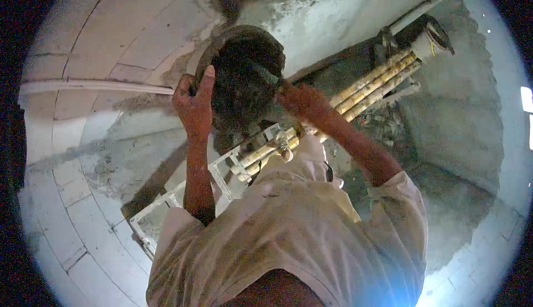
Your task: The person scoops mortar from a bucket using a trowel and applies it onto a wall, spreading it with the trowel and by hand while standing on scaffolding.
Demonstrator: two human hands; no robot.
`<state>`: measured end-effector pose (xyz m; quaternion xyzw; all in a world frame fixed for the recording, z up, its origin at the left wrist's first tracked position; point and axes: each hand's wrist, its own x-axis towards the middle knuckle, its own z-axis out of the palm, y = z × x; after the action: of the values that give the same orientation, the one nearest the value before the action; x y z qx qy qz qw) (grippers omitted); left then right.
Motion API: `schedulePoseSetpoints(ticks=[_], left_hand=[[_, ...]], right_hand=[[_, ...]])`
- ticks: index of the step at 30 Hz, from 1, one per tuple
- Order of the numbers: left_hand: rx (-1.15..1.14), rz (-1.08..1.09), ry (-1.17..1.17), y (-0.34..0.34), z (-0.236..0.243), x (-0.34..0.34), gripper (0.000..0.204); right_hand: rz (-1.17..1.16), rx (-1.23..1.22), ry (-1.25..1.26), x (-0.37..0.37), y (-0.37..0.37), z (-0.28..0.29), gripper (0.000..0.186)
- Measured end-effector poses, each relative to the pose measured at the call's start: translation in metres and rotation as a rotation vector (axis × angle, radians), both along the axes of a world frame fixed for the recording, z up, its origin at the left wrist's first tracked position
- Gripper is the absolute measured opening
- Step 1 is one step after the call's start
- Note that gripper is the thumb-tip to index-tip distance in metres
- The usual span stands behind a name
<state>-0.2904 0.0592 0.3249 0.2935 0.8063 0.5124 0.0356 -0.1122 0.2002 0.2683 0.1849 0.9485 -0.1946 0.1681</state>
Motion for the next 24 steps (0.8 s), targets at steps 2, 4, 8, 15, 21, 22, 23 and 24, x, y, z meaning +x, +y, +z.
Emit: schedulePoseSetpoints(ticks=[2,4,8,15,21,22,23,24], left_hand=[[0.166,-0.067,0.004,0.021,0.003,0.011,0.044],[0.103,-0.117,-0.033,0.034,0.002,0.016,0.040],[-0.053,-0.149,-0.119,0.044,-0.026,0.011,0.037],[-0.130,0.000,-0.225,0.035,-0.021,0.010,0.038],[-0.072,0.144,-0.268,0.025,-0.052,0.006,0.045],[-0.014,0.141,-0.275,0.030,-0.054,0.006,0.045],[0.030,0.152,-0.384,0.040,-0.047,0.009,0.045],[0.035,0.144,-0.393,0.036,-0.056,0.013,0.045]], right_hand=[[0.340,0.228,0.337,0.041,0.027,-0.067,0.046],[0.424,-0.021,0.377,0.053,0.036,-0.089,0.051],[-0.187,-0.972,-0.095,0.024,0.008,-0.030,0.042],[-0.311,-1.345,0.033,0.037,-0.001,-0.079,0.046],[-0.278,-1.005,0.000,0.024,0.018,-0.031,0.046],[-0.320,-0.992,-0.098,0.025,0.021,-0.030,0.045],[-0.279,-0.902,0.117,0.023,0.017,-0.032,0.044],[-0.288,-0.893,0.114,0.034,0.011,-0.048,0.044]])
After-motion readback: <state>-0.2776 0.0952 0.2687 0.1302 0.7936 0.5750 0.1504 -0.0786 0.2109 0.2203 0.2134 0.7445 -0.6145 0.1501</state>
